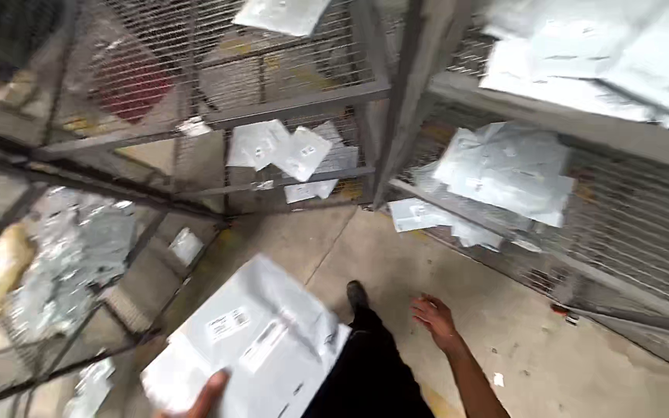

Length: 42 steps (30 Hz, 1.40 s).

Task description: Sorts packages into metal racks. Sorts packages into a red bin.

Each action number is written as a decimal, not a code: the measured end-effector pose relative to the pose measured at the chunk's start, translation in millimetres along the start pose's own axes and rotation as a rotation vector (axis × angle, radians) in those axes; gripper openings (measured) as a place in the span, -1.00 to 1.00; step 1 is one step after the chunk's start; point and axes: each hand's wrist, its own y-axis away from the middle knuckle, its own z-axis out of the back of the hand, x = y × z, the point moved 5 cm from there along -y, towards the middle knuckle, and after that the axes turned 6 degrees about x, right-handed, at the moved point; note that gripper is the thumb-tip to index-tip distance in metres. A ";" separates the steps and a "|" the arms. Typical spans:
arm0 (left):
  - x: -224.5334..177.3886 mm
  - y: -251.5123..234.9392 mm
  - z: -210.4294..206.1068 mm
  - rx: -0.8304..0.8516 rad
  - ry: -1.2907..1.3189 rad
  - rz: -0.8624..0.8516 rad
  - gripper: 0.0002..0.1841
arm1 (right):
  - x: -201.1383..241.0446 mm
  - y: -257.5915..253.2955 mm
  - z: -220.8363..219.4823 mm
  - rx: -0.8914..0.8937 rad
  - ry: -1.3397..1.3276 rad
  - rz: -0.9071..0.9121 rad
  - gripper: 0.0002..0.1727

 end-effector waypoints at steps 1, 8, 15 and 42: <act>-2.3 0.6 -9.9 -0.025 0.004 0.026 -0.53 | 16.6 23.2 -26.2 0.111 0.027 0.045 -0.51; 13.8 -6.9 -50.2 0.157 0.166 -0.041 -0.53 | 145.6 170.0 -154.7 0.774 0.231 0.441 -0.48; 14.1 -2.6 -57.8 0.220 0.231 -0.067 -0.56 | 164.9 192.5 -181.0 0.775 0.539 0.573 -0.78; -0.1 10.0 4.0 -0.193 -0.033 0.048 -0.84 | 46.0 -78.2 -74.7 0.031 -0.062 0.030 -0.52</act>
